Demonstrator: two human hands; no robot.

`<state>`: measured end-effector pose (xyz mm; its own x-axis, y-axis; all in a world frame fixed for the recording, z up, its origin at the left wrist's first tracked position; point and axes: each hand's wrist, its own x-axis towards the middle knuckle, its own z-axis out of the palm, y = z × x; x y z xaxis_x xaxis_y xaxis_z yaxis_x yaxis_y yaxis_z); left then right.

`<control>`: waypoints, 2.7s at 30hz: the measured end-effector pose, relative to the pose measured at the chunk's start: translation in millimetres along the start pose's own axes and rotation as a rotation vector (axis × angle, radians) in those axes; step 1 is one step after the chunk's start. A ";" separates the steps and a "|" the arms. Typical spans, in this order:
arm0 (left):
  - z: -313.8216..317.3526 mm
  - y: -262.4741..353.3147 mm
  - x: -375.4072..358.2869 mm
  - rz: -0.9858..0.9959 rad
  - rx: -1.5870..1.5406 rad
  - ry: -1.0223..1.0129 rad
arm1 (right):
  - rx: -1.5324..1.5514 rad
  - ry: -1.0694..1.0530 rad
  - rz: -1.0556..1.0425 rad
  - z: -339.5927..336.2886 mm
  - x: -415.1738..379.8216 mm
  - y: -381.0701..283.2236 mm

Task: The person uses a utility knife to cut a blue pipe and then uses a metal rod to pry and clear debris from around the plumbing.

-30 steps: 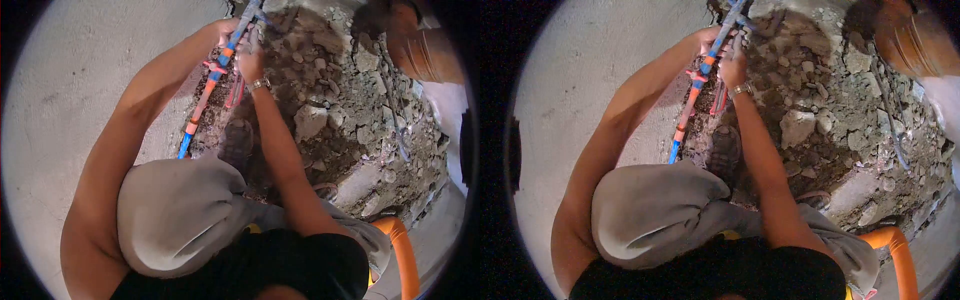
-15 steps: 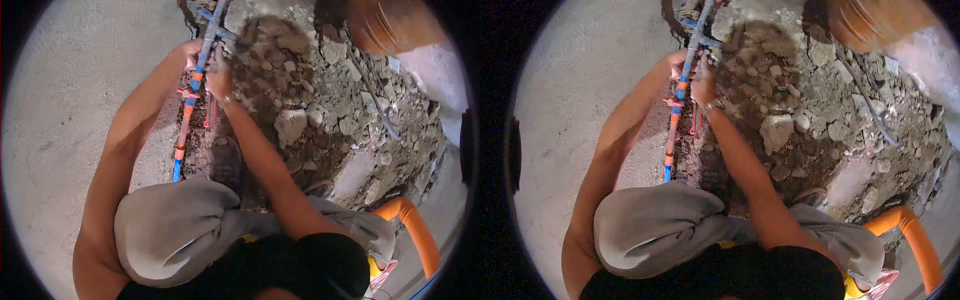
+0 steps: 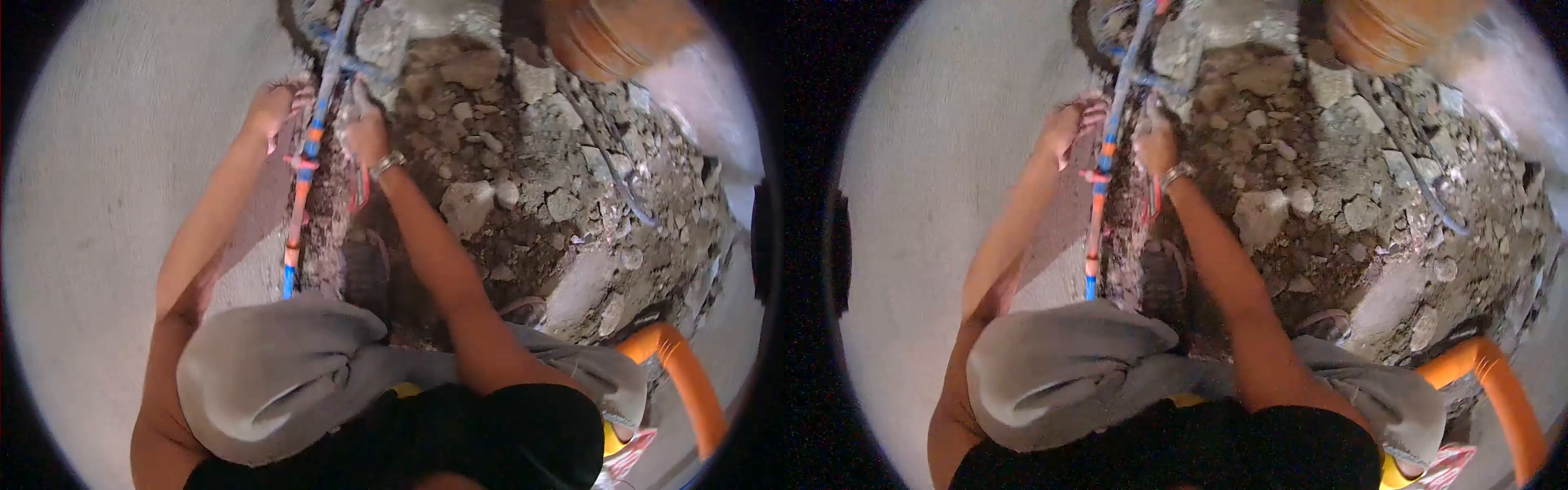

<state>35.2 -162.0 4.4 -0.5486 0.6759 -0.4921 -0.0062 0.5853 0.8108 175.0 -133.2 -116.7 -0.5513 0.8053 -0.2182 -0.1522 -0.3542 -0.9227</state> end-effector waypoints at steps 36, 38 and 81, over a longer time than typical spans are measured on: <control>74.6 -152.2 -93.1 -0.160 -0.370 -0.081 | -0.704 0.265 -0.624 20.4 65.8 55.9; 70.8 -161.1 -95.4 -0.206 -0.409 -0.107 | -0.865 0.475 -0.934 26.5 70.4 73.9; 74.5 -152.7 -123.4 -0.185 -0.278 0.002 | -0.324 0.398 -0.313 38.2 36.1 43.6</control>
<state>166.2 -301.4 -82.3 -0.5189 0.5686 -0.6383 -0.3336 0.5529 0.7636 117.2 -137.8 -152.7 -0.1616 0.9862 0.0354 0.0344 0.0414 -0.9985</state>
